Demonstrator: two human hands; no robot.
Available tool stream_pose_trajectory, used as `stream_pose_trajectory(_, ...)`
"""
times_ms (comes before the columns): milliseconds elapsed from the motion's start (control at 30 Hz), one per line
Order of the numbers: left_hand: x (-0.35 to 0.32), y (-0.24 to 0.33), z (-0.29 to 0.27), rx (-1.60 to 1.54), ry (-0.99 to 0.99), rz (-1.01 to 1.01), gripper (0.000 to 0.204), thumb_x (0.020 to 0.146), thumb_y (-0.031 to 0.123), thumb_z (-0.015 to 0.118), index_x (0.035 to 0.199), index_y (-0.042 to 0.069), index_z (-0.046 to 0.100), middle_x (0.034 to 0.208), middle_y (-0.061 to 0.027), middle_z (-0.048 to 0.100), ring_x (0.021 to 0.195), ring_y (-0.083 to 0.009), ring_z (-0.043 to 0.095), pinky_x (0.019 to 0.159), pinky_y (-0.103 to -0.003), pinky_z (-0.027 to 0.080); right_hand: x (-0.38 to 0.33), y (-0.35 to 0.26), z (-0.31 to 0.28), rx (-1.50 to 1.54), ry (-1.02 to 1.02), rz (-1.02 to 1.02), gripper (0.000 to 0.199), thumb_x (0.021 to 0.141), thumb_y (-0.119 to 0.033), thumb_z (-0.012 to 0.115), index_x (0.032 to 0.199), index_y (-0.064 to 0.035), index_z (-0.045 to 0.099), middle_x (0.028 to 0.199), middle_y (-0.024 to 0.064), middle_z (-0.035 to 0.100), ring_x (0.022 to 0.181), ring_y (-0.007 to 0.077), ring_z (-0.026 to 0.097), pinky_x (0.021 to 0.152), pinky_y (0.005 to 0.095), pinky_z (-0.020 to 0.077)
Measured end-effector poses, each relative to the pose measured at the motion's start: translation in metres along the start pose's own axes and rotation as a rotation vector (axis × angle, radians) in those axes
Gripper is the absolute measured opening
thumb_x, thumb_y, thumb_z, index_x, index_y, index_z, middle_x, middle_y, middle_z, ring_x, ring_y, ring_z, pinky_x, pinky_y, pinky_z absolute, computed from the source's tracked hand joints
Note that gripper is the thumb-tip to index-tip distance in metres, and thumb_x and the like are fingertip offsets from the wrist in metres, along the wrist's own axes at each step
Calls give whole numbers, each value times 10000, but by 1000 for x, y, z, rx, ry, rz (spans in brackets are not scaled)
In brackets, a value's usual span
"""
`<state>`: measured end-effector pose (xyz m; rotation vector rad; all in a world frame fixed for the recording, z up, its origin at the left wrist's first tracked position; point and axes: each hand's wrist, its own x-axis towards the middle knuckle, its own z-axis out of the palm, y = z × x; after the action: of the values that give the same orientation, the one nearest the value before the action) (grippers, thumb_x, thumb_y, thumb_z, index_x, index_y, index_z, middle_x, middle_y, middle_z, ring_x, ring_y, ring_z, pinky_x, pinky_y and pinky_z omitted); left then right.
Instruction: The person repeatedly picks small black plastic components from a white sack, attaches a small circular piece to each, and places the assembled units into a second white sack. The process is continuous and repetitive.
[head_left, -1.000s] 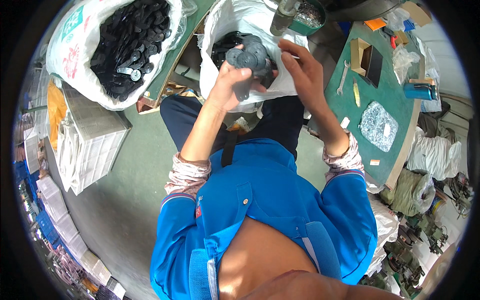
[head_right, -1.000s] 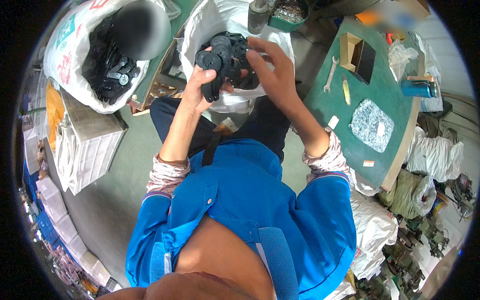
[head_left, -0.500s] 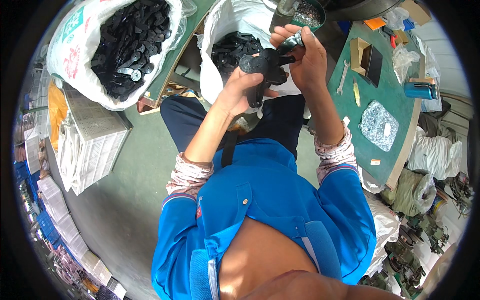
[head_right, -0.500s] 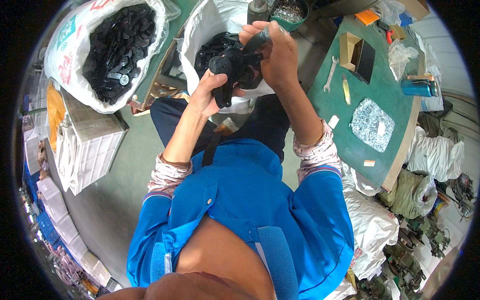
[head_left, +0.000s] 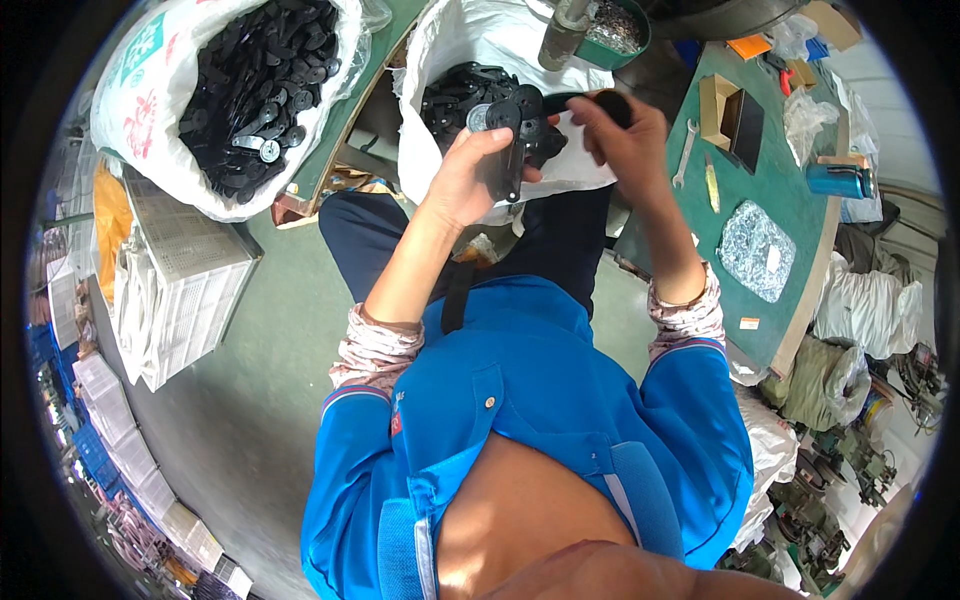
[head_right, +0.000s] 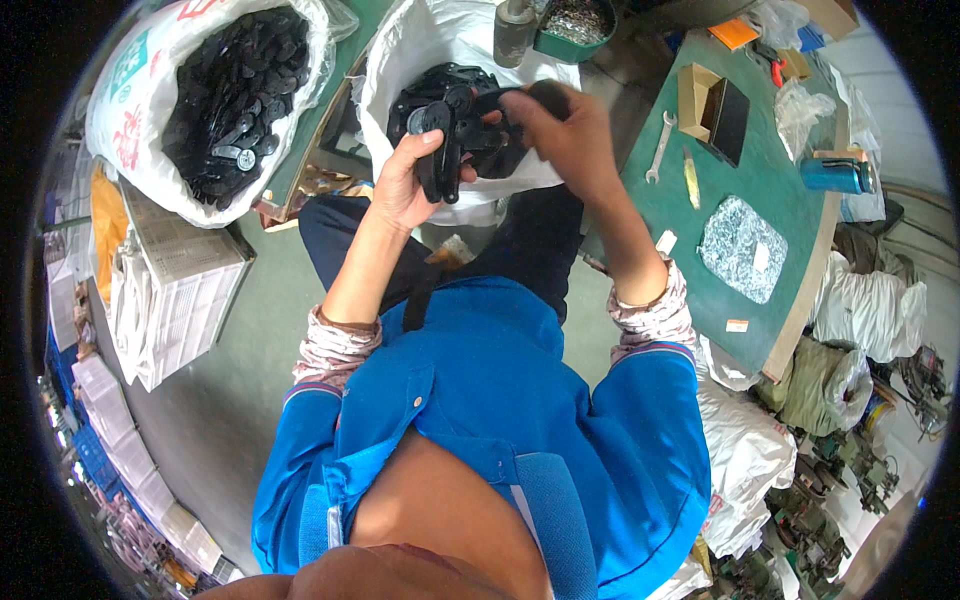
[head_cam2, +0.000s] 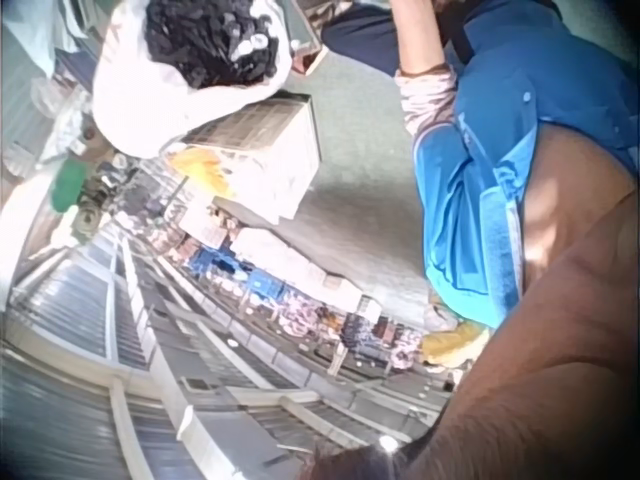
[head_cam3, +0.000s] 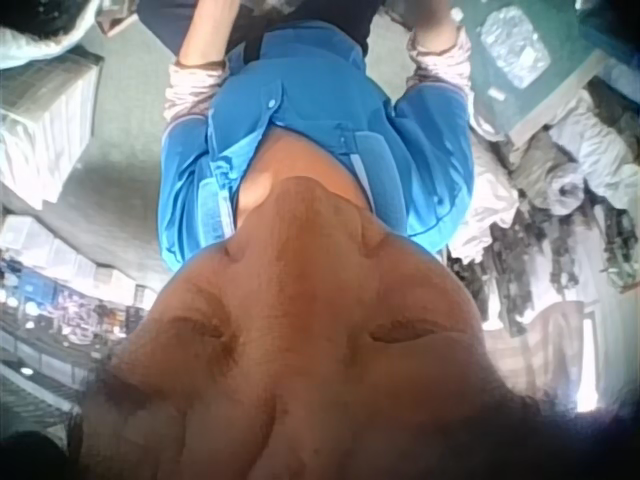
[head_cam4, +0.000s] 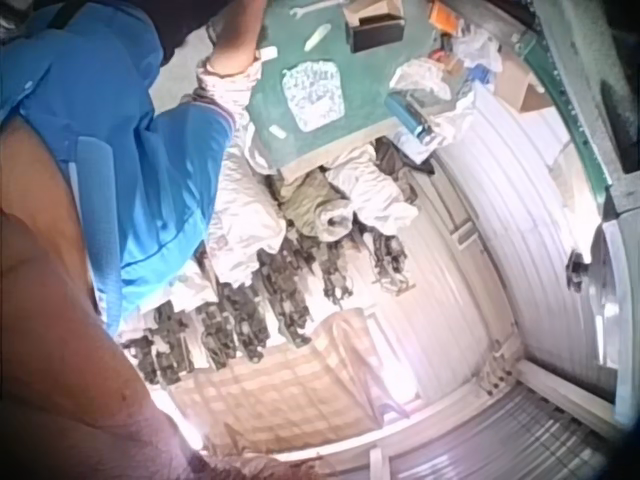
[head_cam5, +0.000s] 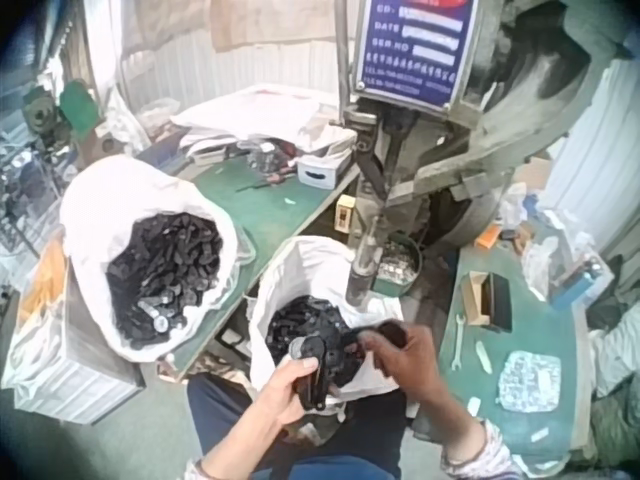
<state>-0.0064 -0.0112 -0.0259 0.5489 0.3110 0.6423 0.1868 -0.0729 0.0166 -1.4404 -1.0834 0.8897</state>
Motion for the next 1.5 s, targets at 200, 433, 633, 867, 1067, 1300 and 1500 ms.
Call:
stream_pose_trajectory(200, 9, -9, -1, -172, 120, 72, 443, 917, 233, 576, 1279, -5, 481, 1208, -210, 588, 1090, -290, 609, 877, -321, 555, -11, -6, 3, -548, 198, -719, 298, 776, 52, 697, 1064, -23, 684, 767, 70, 648, 677, 136, 622, 563, 254, 493)
stream_pose_trajectory(433, 7, -10, 3, 81, 191, 98, 282, 859, 86, 651, 1135, 52, 608, 1066, -56, 659, 959, -183, 629, 784, -359, 527, -37, 22, 19, -690, -146, -632, 398, 796, -39, 661, 1187, -109, 631, 853, 87, 658, 739, 231, 658, 613, 314, 525)
stream_pose_trajectory(633, 8, -1, 0, 254, 171, 139, 321, 803, -68, 645, 1115, -14, 594, 1043, -111, 665, 899, -203, 663, 747, -323, 576, -20, -11, 1, -249, -179, -191, 361, 907, -157, 605, 1241, -24, 566, 913, 124, 624, 839, 204, 616, 720, 321, 466)
stream_pose_trajectory(867, 10, -1, 17, 369, 111, 88, 245, 803, 4, 683, 1035, -12, 602, 904, -86, 664, 781, -189, 674, 708, -288, 550, 12, 1, -4, -380, -202, -292, 323, 925, -158, 601, 1218, -22, 594, 831, 26, 592, 746, 113, 521, 677, 256, 418)
stream_pose_trajectory(1067, 9, 5, 7, 107, 137, 141, 381, 864, 93, 654, 1200, -17, 512, 1124, -145, 613, 992, -228, 639, 873, -377, 569, 40, -40, -22, 140, -75, -94, 310, 874, -152, 677, 1148, -17, 624, 838, 57, 678, 731, 96, 615, 652, 232, 483)
stream_pose_trajectory(1300, 10, 7, 5, 71, 79, 137, 368, 872, 63, 611, 1214, -7, 497, 1134, -150, 606, 1019, -243, 630, 838, -422, 588, 99, -107, -25, 167, 9, -13, 232, 924, -77, 554, 1104, 66, 582, 794, 102, 649, 529, 142, 601, 485, 241, 501)
stream_pose_trajectory(1500, 7, 8, 13, 157, 123, 93, 313, 877, 70, 613, 1172, 30, 514, 1098, -124, 615, 970, -240, 647, 744, -448, 614, 115, -95, -26, 37, -45, 122, 205, 936, -102, 534, 1050, 62, 583, 758, 80, 641, 437, 104, 541, 363, 235, 423)
